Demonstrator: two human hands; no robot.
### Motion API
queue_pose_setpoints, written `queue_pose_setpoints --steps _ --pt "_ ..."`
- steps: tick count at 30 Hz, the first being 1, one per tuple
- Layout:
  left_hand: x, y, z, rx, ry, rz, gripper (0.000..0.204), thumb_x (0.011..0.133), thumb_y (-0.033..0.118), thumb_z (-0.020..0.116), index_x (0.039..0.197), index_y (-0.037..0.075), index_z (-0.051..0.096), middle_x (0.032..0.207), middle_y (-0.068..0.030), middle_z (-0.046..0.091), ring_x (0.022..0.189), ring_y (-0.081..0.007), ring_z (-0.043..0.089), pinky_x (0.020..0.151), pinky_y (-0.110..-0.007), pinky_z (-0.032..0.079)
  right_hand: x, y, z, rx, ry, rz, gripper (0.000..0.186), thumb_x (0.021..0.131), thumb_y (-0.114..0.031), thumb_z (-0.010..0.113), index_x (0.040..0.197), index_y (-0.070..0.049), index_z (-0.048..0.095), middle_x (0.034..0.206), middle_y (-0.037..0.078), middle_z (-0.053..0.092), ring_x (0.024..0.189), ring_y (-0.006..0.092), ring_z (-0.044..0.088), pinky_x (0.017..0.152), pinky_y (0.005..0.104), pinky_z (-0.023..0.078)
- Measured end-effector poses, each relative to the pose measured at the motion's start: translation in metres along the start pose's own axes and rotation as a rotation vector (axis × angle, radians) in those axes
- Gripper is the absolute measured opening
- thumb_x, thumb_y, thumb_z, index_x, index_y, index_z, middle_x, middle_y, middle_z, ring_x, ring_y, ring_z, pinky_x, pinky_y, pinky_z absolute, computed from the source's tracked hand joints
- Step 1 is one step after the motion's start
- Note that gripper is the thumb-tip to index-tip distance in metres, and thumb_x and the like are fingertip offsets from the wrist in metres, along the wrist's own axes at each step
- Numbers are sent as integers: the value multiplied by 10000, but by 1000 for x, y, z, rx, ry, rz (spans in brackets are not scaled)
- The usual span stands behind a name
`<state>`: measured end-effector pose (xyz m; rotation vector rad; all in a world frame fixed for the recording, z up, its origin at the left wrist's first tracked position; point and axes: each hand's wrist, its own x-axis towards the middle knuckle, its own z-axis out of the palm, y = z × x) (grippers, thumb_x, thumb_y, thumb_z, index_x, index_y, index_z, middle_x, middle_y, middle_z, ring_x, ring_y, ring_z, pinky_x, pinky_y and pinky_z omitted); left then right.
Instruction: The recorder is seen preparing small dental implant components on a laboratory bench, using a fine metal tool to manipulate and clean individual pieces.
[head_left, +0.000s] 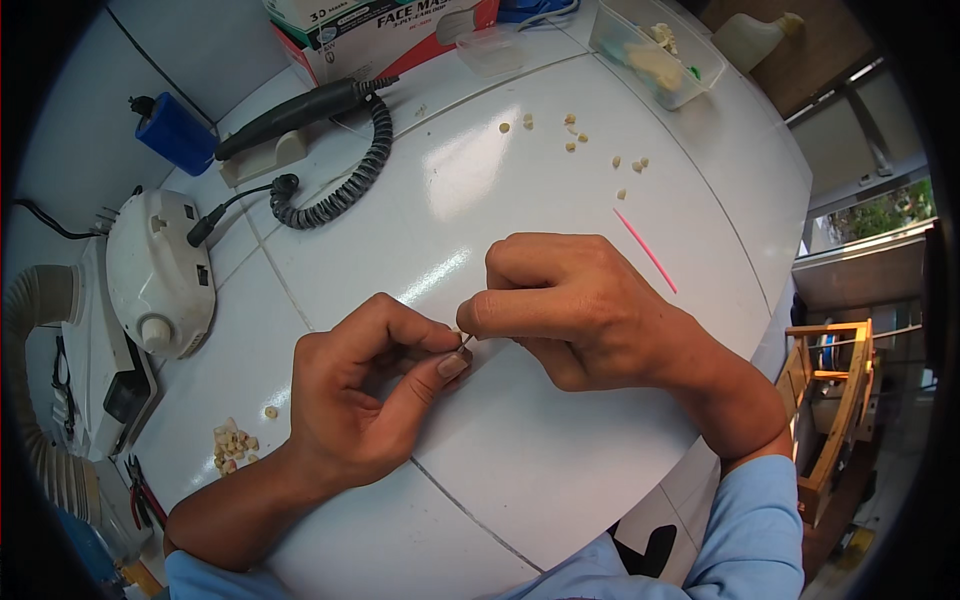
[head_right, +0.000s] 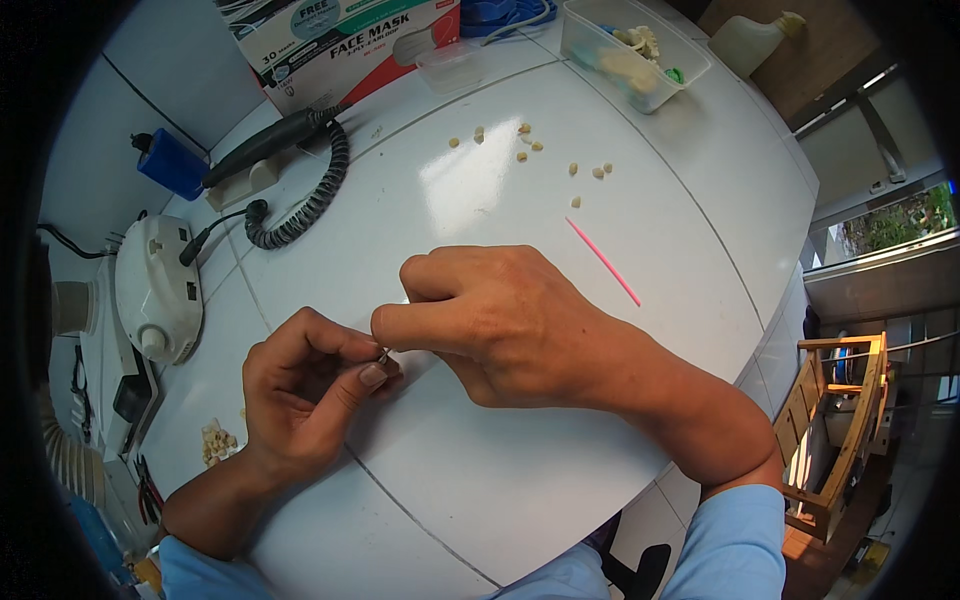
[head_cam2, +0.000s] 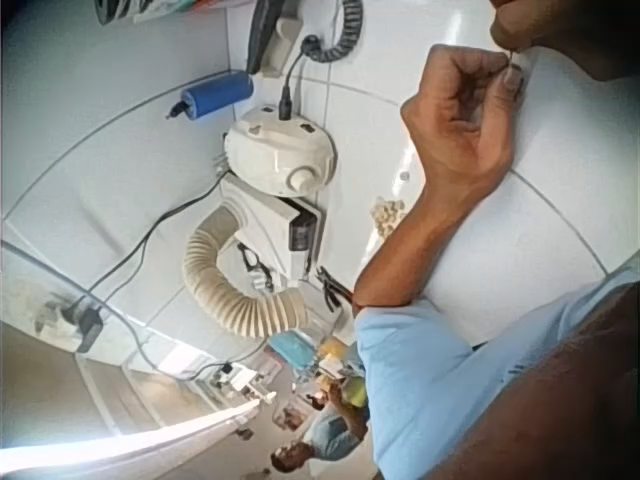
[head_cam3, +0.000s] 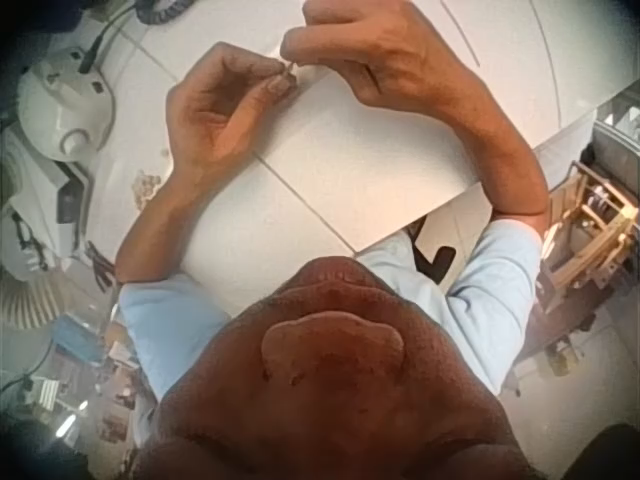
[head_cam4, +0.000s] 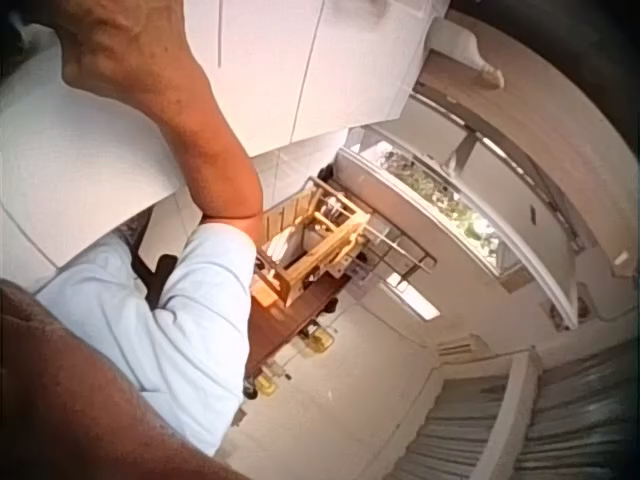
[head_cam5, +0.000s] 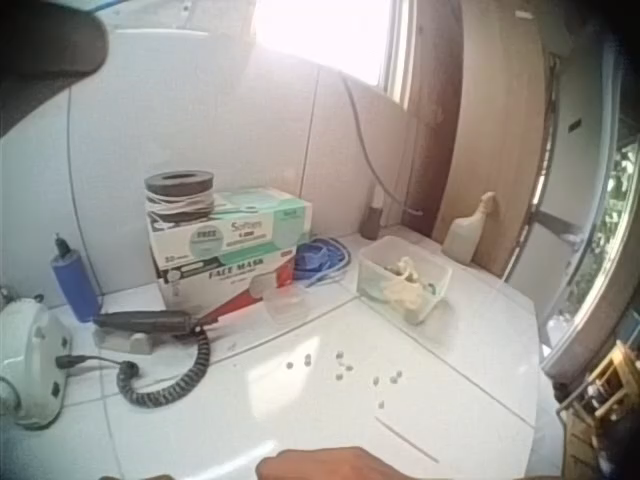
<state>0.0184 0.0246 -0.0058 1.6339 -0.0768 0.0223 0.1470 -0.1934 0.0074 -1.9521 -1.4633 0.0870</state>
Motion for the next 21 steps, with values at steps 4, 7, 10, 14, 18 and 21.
queue_pose_setpoints --steps 4,7,10,14,18,21 --pt "0 -1 1 -6 7 -5 53 1029 -74 730 1063 -66 689 981 -133 802 943 -159 806 847 -266 650 1 0 -1 -19 -9 14 339 759 53 743 1037 -136 707 839 62 569 781 293 641 622 439 506" --pt "0 -1 0 -4 -2 -3 54 1027 -76 731 1061 -68 689 985 -134 801 938 -158 804 853 -268 651 0 0 0 -5 6 -3 323 769 53 738 1029 -133 692 835 62 560 781 294 638 623 442 505" --pt "0 -1 0 0 -4 -4 58 1027 -74 734 1063 -69 689 1000 -139 800 942 -160 803 866 -273 653 1 1 -3 -31 -6 15 309 765 44 740 1011 -133 686 845 59 569 795 291 644 622 445 502" --pt "0 0 0 -9 28 -12 70 1028 -56 749 1063 -61 689 1036 -145 798 972 -168 804 900 -284 655 2 -1 -6 9 29 56 209 861 27 729 1013 -102 666 813 72 587 752 304 643 618 448 494" --pt "1 0 3 -74 64 -41 98 1030 -41 761 1101 -63 697 1068 -145 800 1009 -178 804 940 -294 653 5 -3 -4 173 69 80 93 976 -6 705 1007 -56 633 798 104 653 717 323 673 610 441 498" --pt "3 3 4 -136 116 -96 142 1032 -38 763 1156 -69 701 1086 -148 804 1041 -187 804 965 -303 654 4 -8 -4 190 24 133 102 987 -33 723 1002 -50 623 794 114 693 715 328 701 606 438 505"
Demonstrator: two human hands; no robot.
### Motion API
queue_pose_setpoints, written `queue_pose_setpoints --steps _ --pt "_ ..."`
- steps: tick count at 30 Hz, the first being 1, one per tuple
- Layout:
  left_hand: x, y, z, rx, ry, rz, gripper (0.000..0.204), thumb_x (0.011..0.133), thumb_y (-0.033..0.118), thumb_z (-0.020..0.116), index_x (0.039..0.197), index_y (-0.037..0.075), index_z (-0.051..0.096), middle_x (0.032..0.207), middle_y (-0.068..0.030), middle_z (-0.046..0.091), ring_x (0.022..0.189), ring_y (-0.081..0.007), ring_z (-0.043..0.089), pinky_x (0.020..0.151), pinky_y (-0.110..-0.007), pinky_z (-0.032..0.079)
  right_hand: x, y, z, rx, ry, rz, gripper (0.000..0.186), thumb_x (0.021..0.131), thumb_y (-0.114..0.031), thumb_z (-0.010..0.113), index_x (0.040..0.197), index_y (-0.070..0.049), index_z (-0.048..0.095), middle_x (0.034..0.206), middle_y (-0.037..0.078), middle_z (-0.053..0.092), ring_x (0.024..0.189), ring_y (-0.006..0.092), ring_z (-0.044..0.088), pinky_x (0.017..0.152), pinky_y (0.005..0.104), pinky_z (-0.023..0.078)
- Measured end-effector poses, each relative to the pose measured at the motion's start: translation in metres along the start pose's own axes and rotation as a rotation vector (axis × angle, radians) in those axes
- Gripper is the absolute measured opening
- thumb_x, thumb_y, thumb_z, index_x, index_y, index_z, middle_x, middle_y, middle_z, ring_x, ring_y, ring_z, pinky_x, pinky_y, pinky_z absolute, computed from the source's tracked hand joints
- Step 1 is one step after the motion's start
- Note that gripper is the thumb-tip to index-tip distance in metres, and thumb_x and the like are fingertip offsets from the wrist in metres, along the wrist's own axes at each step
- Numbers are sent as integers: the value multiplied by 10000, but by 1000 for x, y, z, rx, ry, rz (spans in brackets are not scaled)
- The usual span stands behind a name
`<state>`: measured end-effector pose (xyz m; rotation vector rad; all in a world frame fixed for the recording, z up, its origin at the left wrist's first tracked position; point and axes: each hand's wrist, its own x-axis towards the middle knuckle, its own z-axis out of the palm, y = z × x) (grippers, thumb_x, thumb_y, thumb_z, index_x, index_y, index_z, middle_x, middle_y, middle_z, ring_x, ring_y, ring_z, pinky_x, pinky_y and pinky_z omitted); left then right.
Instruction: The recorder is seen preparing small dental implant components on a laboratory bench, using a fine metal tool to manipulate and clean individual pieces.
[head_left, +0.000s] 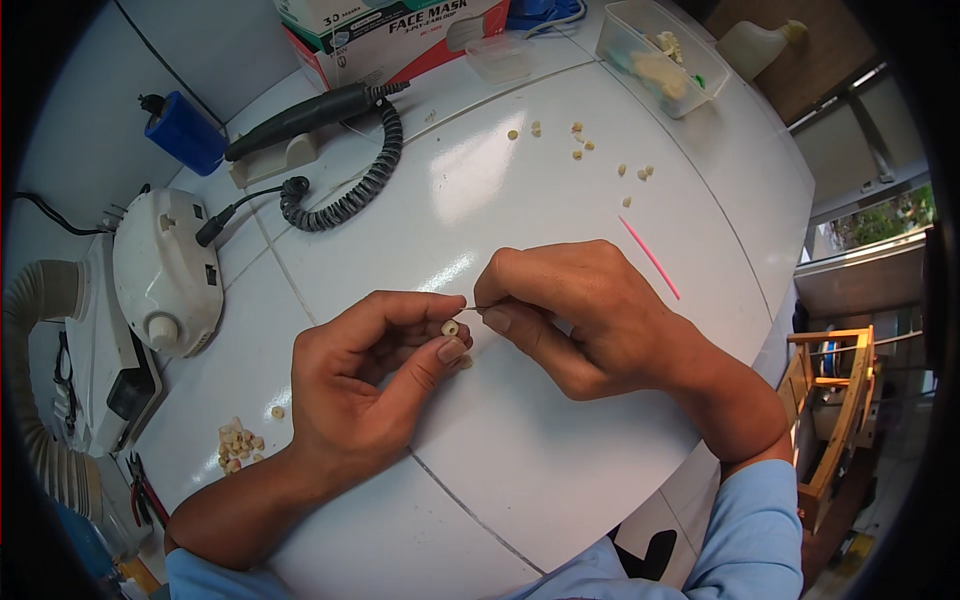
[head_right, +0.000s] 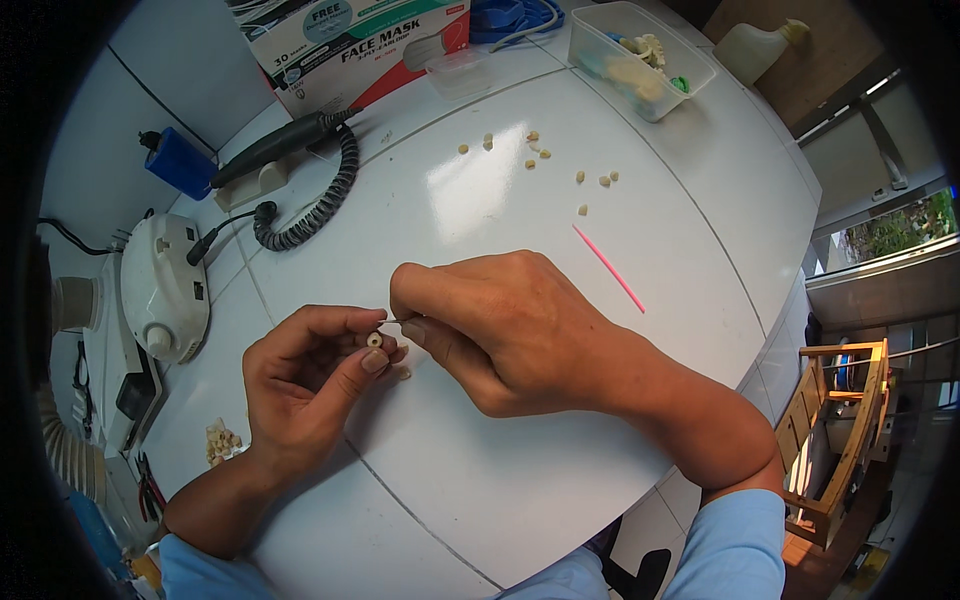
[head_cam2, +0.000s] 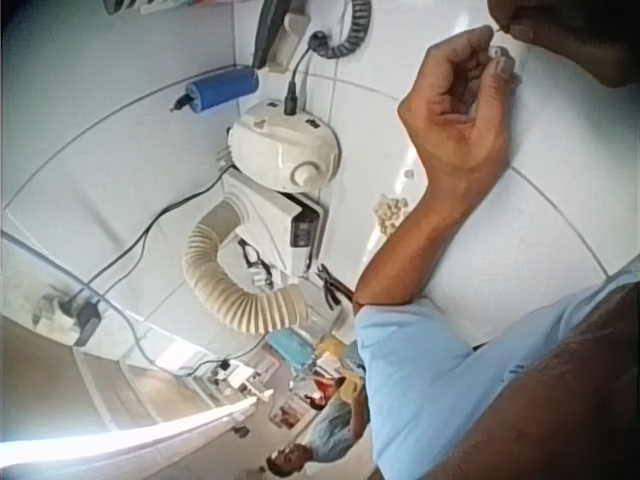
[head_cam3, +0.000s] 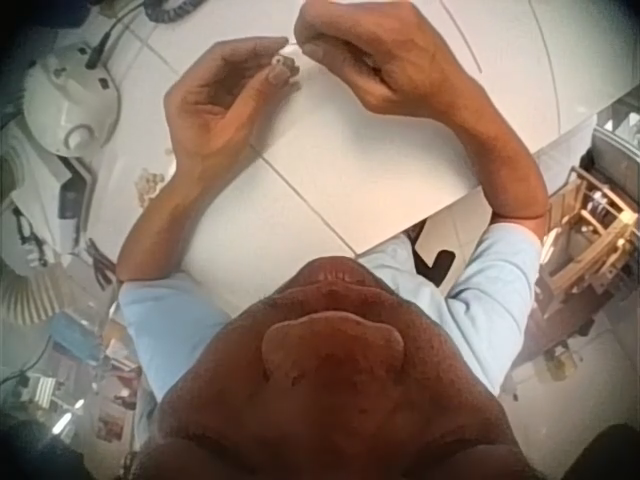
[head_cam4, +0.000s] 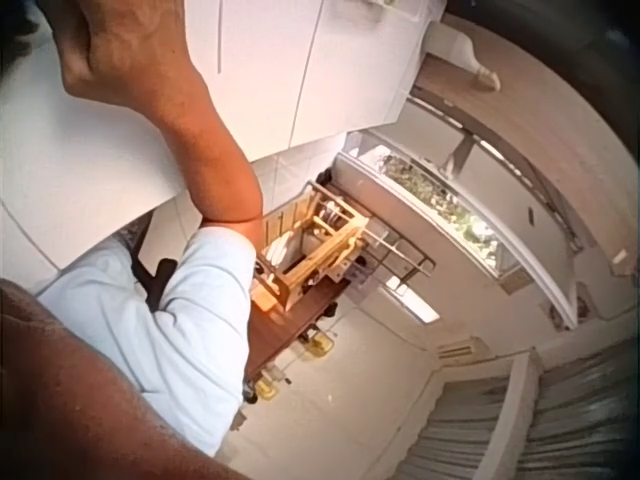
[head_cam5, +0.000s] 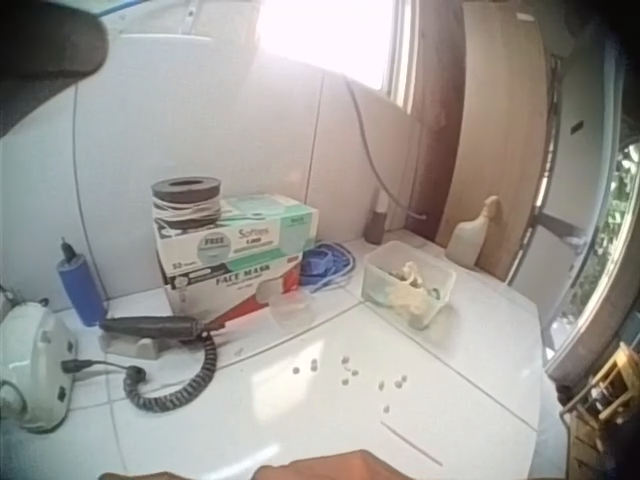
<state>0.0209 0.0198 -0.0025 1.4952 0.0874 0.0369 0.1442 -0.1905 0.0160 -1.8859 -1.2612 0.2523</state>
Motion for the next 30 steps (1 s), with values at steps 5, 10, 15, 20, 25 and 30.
queue_pose_setpoints --steps 5,10,15,20,25,30 --pt "0 -3 -2 14 -32 21 159 1030 -53 758 1175 -72 698 1092 -154 810 1053 -191 803 977 -316 663 -2 2 5 41 0 14 123 926 -13 795 943 -25 675 747 111 698 643 273 699 588 376 511" --pt "0 1 -3 44 -25 10 137 1020 -63 763 1140 -67 696 1083 -155 807 1047 -194 805 975 -319 668 1 4 4 89 -21 -25 94 920 -15 798 931 -22 705 764 121 709 656 279 703 596 377 514" --pt "0 -2 -4 25 -28 20 136 1003 -73 773 1114 -65 696 1078 -154 802 1043 -197 805 975 -322 670 1 6 5 124 -24 9 58 908 1 772 933 -14 723 788 115 714 689 292 705 616 385 517" --pt "1 3 -4 49 -35 -19 129 987 -91 776 1087 -76 696 1064 -157 794 1042 -201 803 980 -328 671 0 6 6 127 -34 9 64 894 15 767 933 -11 724 791 115 711 695 292 705 618 389 515" --pt "0 2 -4 31 -40 -6 124 984 -105 767 1082 -86 693 1066 -162 790 1041 -208 804 982 -333 672 0 6 8 131 -84 9 66 883 34 758 921 -6 722 790 117 708 698 297 703 624 394 516" --pt "0 2 -4 57 -49 1 119 982 -115 757 1079 -89 694 1063 -163 787 1042 -209 803 982 -336 673 0 6 11 150 -28 -1 93 863 70 746 923 3 719 795 121 705 708 305 706 635 398 521"
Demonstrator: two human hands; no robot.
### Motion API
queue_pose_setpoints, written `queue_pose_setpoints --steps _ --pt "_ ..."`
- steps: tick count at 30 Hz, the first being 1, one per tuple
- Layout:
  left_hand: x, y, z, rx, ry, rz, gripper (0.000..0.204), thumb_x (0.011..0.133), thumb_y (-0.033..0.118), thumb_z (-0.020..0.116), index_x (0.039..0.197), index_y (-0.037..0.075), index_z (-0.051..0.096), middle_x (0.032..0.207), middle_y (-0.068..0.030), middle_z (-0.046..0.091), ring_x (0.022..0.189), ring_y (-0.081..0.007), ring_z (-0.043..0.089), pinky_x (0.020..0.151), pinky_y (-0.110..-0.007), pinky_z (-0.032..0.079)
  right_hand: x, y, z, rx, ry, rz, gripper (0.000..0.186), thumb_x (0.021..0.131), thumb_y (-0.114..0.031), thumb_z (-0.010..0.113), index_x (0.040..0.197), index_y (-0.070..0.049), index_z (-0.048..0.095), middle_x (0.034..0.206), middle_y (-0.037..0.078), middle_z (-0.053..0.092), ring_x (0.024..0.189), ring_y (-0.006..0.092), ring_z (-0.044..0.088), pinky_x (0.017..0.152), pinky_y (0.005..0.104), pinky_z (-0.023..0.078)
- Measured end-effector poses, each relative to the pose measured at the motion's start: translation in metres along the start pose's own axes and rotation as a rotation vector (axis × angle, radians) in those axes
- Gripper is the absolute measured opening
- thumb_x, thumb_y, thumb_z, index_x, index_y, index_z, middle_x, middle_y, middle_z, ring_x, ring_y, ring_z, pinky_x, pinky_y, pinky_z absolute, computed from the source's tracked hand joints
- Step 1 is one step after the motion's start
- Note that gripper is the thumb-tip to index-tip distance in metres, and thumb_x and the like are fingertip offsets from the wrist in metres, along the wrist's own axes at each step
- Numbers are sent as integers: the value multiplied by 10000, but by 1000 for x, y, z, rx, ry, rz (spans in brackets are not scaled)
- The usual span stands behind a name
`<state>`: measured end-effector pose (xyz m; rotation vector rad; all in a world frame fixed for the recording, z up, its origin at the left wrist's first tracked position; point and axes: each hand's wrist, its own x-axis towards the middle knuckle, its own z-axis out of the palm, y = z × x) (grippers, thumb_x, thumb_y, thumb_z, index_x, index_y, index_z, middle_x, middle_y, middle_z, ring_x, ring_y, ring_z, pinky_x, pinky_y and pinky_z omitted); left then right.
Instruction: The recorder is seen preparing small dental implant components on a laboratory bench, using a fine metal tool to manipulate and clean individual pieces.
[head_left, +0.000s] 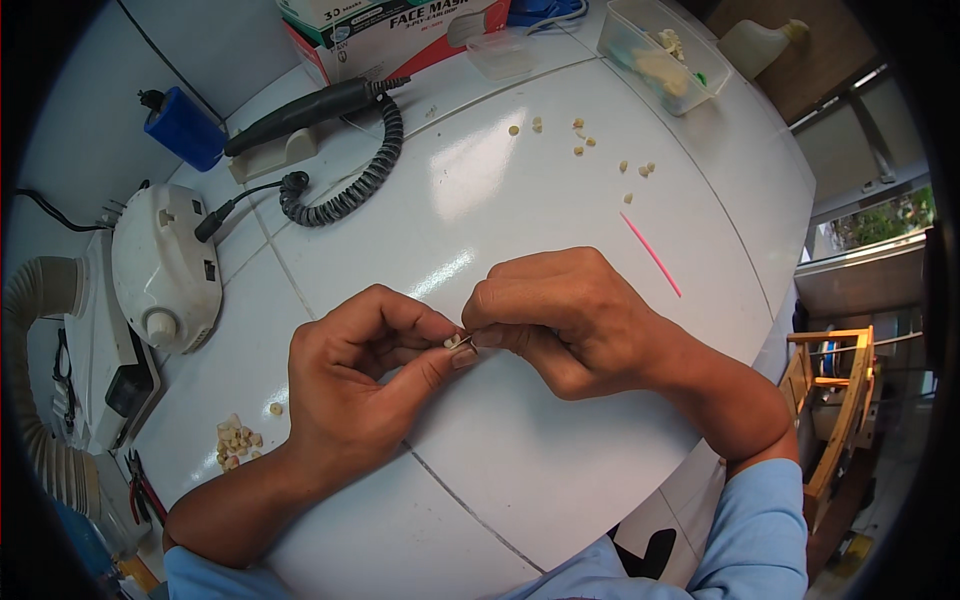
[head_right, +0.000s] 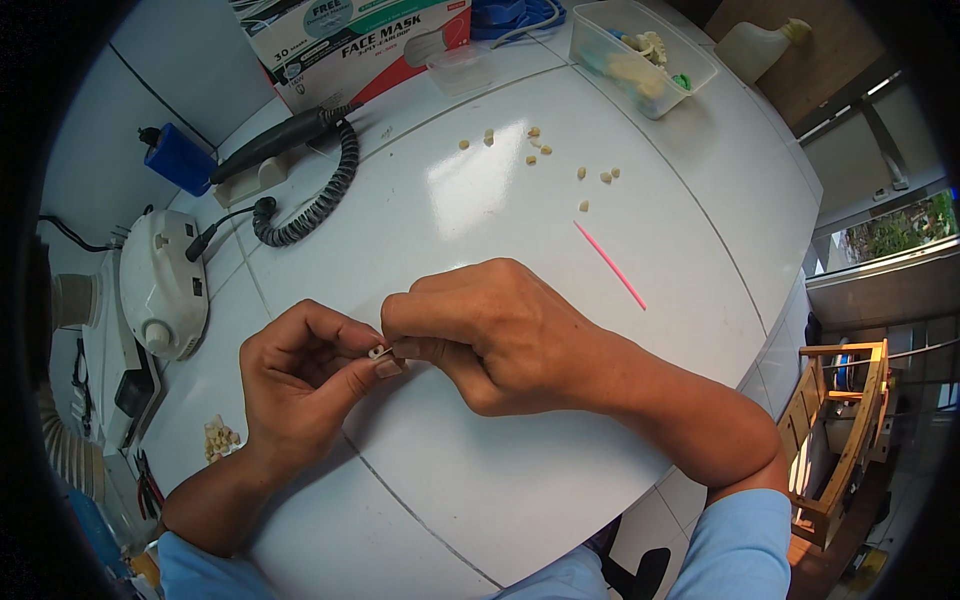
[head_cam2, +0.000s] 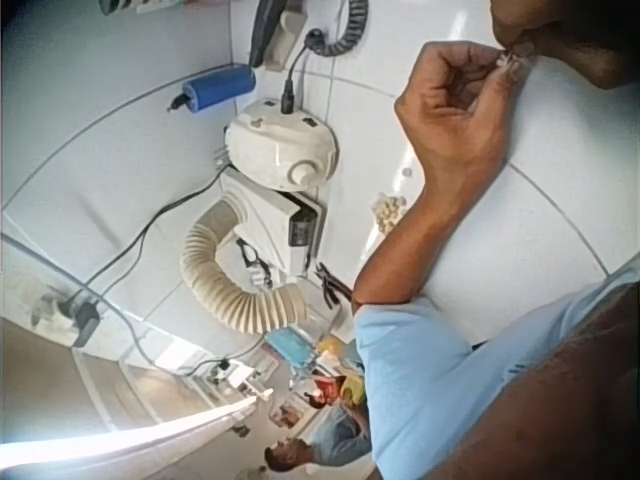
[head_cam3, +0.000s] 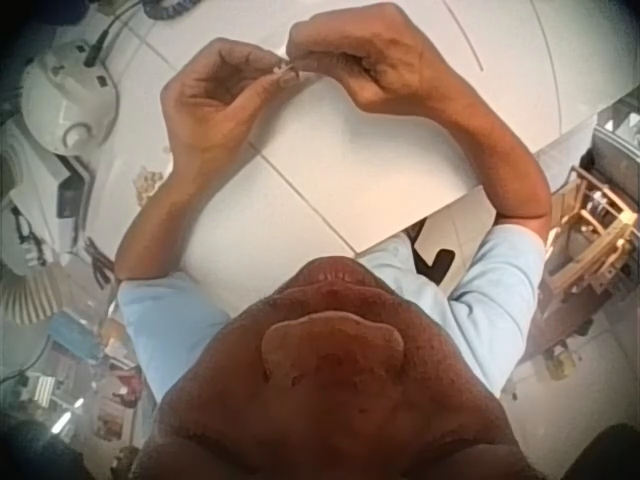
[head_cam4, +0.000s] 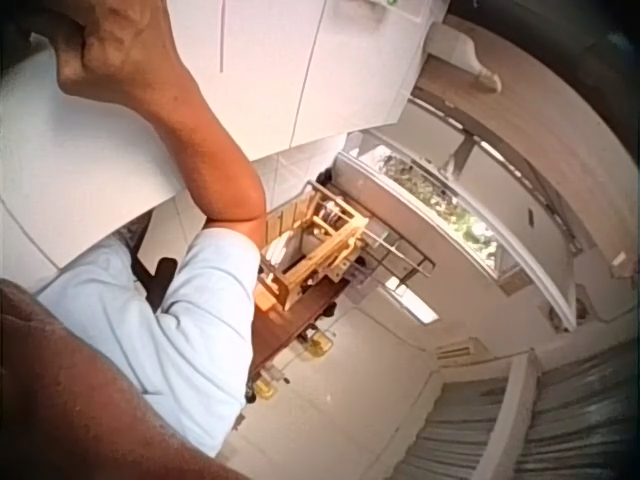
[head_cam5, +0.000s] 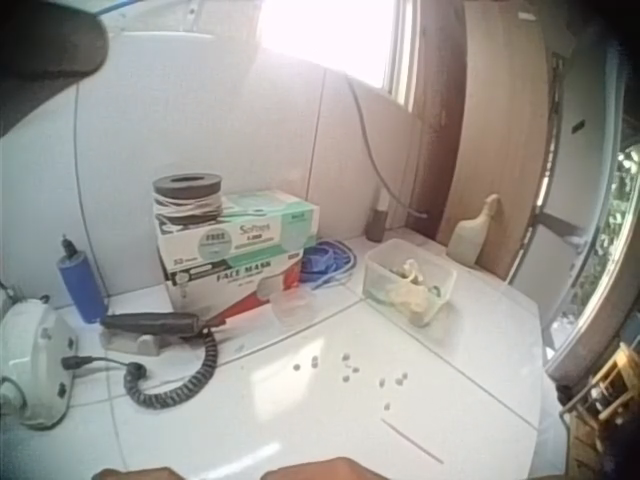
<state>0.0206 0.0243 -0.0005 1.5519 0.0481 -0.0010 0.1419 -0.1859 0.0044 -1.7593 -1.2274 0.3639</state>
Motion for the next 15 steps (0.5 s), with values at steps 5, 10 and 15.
queue_pose_setpoints --steps 5,10,15 --pt "0 -1 0 -20 14 -4 122 981 -112 762 1079 -86 695 1065 -160 785 1041 -210 800 982 -335 671 1 -1 0 9 20 2 120 852 89 733 931 2 711 814 121 709 725 306 710 640 401 524" --pt "0 0 0 -3 0 6 125 981 -111 763 1083 -86 695 1067 -157 784 1041 -205 799 971 -331 668 1 -2 -1 6 31 26 70 948 1 749 953 -24 683 778 136 674 712 336 689 632 435 499" --pt "0 -1 0 -2 12 5 129 980 -110 766 1087 -86 697 1069 -158 785 1033 -201 800 964 -324 665 1 -1 0 -15 11 -9 144 845 109 718 933 -5 709 807 117 700 726 293 706 639 399 521"
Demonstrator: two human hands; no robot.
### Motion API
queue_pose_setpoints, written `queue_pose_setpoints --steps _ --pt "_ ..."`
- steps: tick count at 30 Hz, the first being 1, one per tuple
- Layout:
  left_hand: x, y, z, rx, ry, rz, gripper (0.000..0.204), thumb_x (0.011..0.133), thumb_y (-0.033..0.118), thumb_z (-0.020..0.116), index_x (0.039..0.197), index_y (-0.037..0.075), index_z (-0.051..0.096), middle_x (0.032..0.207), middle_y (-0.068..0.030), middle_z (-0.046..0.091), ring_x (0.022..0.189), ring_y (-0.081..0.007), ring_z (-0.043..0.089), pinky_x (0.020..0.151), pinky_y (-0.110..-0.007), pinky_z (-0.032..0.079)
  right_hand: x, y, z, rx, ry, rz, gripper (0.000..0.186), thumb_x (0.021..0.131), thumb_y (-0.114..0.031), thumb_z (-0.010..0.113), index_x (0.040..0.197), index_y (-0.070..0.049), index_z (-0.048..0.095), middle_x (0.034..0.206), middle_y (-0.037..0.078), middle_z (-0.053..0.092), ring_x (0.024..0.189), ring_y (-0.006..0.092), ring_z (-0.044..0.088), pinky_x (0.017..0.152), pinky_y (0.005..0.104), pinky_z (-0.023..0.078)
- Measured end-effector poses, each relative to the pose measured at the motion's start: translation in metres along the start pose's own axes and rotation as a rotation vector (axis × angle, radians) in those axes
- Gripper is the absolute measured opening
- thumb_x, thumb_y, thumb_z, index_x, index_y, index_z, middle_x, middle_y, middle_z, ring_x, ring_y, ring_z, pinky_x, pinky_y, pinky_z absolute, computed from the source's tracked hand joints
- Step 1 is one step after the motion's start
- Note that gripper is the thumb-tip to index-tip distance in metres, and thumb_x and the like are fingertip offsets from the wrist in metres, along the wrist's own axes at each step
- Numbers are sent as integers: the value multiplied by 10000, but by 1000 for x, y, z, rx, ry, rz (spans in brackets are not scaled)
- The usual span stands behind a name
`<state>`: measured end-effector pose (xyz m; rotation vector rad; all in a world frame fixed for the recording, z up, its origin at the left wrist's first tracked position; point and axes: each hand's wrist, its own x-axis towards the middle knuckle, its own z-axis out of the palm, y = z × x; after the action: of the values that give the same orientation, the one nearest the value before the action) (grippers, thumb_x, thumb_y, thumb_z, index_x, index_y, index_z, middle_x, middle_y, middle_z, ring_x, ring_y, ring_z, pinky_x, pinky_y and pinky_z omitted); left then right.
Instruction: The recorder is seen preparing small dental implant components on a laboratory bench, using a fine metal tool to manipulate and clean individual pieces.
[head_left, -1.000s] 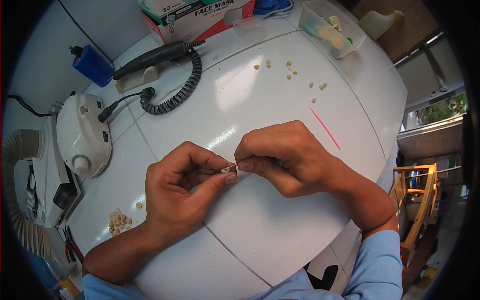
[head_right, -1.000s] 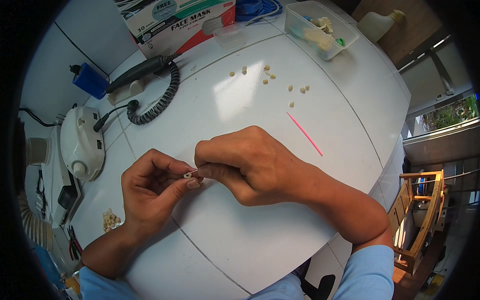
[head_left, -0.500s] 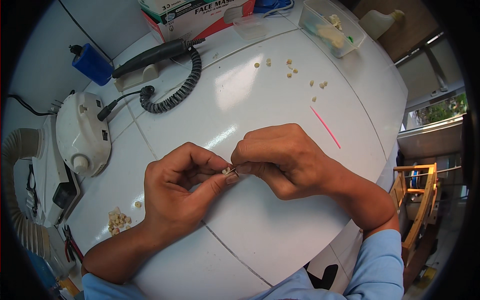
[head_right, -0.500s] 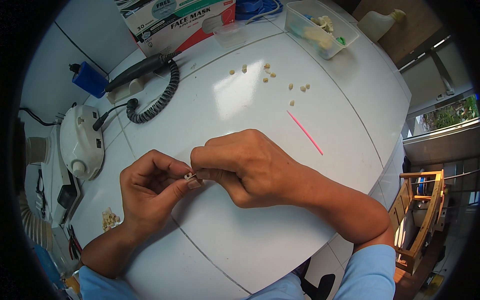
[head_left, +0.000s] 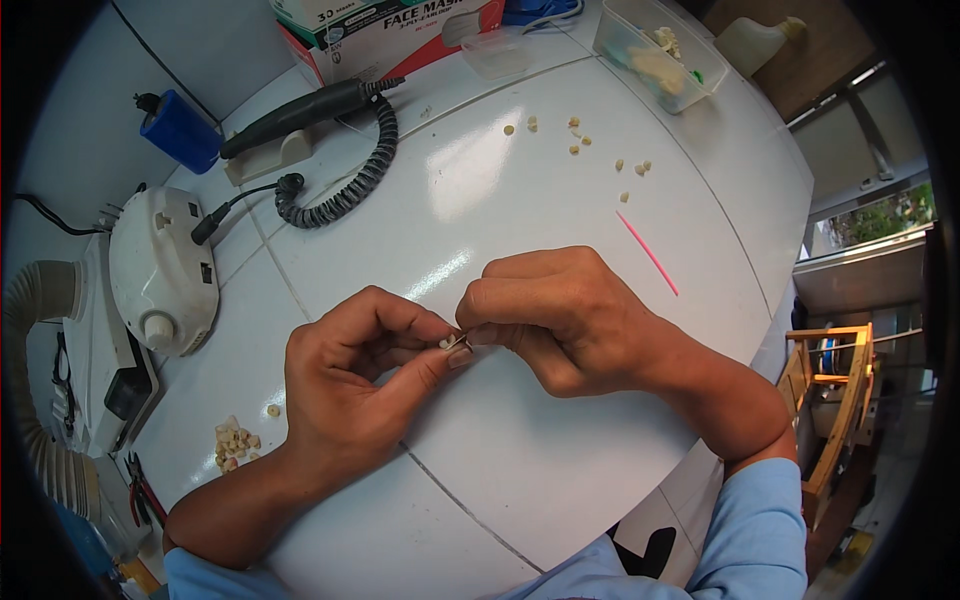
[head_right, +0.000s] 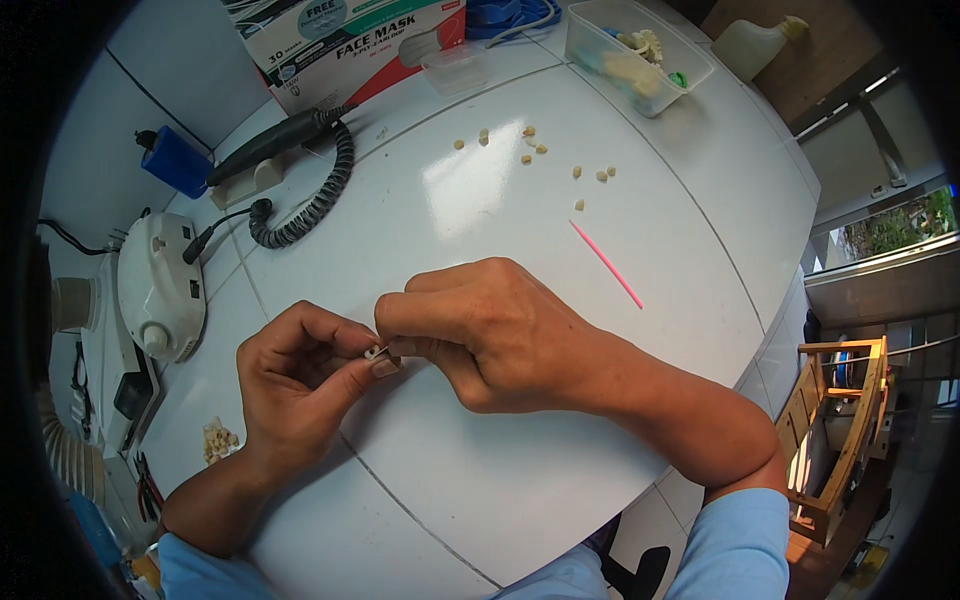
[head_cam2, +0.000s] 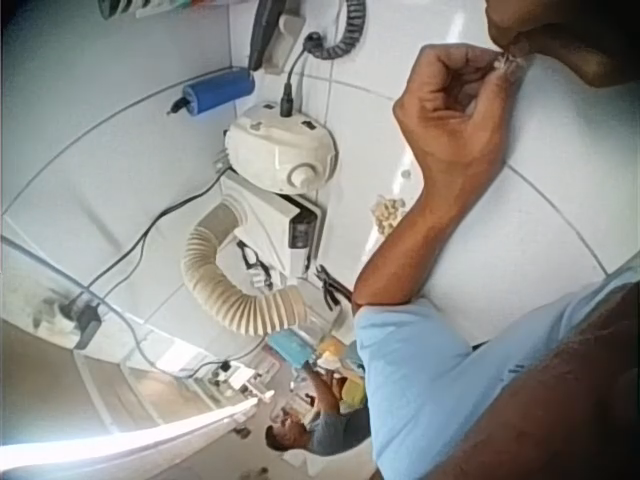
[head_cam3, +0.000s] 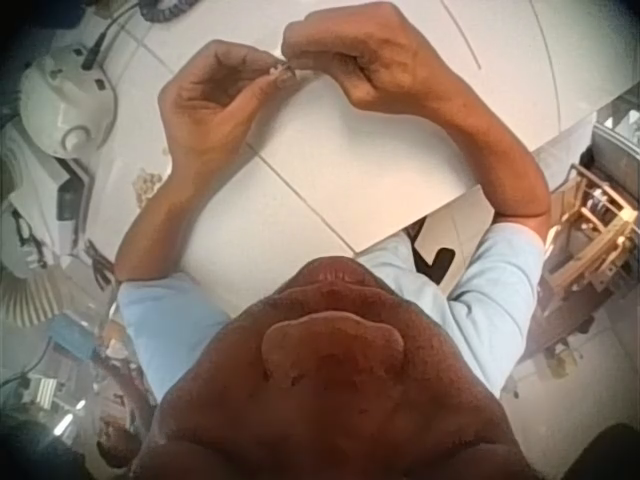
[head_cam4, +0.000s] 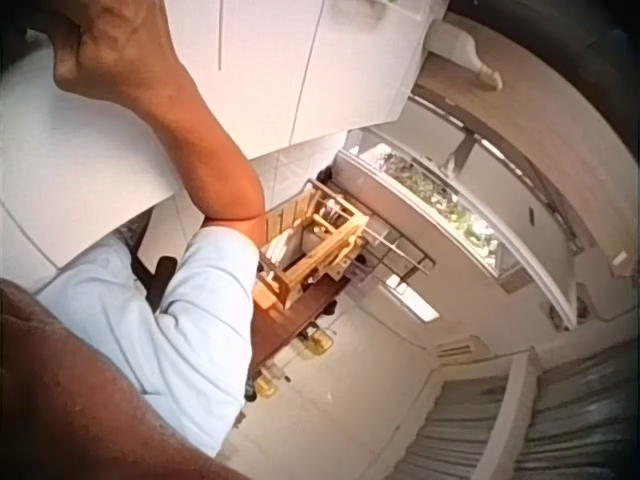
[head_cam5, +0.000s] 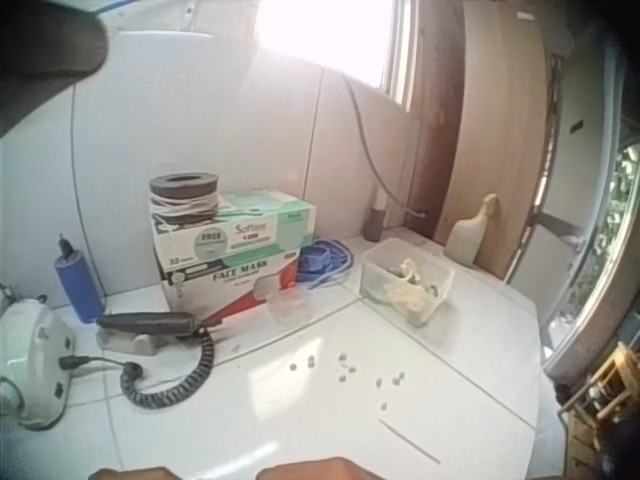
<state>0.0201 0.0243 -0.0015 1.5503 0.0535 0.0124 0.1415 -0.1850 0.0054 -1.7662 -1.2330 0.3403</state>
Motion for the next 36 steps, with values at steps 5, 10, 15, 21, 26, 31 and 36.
queue_pose_setpoints --steps 5,10,15,21,26,31,36 --pt "0 -1 0 -8 -1 8 125 980 -110 765 1084 -83 701 1071 -157 785 1026 -199 801 959 -322 664 -1 1 0 3 -5 21 141 845 107 720 932 -4 709 808 118 703 728 293 712 642 397 524" --pt "0 -1 0 10 0 -5 125 980 -101 775 1081 -83 704 1071 -155 786 1028 -196 800 952 -318 664 0 0 -1 -11 1 30 131 849 105 723 926 0 709 808 119 705 730 296 716 648 395 530" --pt "0 0 1 11 3 2 131 978 -96 783 1082 -83 705 1065 -154 787 1023 -197 803 948 -314 665 0 0 -1 -11 -1 28 133 853 105 720 932 -1 706 811 116 703 731 295 712 647 393 530" --pt "0 -1 1 25 0 4 135 975 -93 789 1083 -80 708 1054 -154 786 1018 -200 805 945 -318 672 0 1 4 24 21 13 92 953 4 739 914 -21 660 757 134 663 694 331 685 620 435 494" --pt "0 -2 1 26 1 18 139 974 -93 794 1084 -84 711 1051 -155 785 1012 -197 801 946 -319 672 0 1 2 13 16 24 97 892 66 718 934 -11 678 777 125 673 708 315 690 634 419 508" --pt "-1 -2 1 14 7 11 135 973 -93 795 1080 -85 714 1053 -154 785 1010 -194 799 947 -318 671 0 0 -1 -19 -4 33 163 834 123 697 943 1 698 808 120 698 733 295 709 656 402 529" --pt "0 -2 1 16 -1 10 136 972 -92 797 1081 -82 716 1057 -153 786 1013 -191 798 947 -317 669 -1 3 2 -15 1 28 141 845 102 720 933 -6 696 804 112 697 730 291 706 654 402 527"
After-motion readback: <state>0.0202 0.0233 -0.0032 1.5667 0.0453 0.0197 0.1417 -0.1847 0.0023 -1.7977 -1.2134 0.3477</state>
